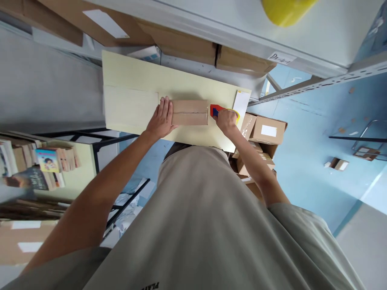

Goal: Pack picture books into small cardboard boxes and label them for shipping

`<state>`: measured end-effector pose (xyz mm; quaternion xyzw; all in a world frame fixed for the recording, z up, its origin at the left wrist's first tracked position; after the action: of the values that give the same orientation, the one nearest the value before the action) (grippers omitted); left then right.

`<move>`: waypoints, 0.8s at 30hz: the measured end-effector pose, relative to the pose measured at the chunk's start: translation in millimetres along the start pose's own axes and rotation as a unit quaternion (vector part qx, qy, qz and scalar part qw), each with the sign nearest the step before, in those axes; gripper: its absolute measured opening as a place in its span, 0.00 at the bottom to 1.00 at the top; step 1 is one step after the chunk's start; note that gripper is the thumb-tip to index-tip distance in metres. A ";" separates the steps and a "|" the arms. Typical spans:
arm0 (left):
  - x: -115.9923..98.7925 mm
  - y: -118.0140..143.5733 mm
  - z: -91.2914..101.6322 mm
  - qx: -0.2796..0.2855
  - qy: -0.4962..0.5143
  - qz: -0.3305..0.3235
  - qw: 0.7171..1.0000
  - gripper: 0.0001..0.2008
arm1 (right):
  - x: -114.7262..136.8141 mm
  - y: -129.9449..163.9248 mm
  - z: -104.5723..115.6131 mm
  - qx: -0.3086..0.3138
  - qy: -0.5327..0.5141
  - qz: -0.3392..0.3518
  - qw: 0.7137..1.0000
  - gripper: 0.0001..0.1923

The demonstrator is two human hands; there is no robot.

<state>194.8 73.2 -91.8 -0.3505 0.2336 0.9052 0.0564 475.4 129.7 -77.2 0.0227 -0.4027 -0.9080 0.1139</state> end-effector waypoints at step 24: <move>-176.9 4.1 11.0 0.001 -0.072 -0.370 0.926 0.58 | 22.5 153.2 87.7 -0.215 -0.143 -0.256 0.931 0.28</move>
<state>319.4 85.6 33.8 -0.3460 0.0834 0.8427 0.4040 470.7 88.7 95.9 -0.0302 -0.1903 -0.9647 -0.1793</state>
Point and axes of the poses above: each hand's wrist, its own y-axis away from the middle knuckle, its own z-axis out of the back of the hand, x = y × z, the point moved 8 cm from there along -y, towards the middle knuckle, and after that the axes turned 9 degrees about y, right-handed, at the moved point
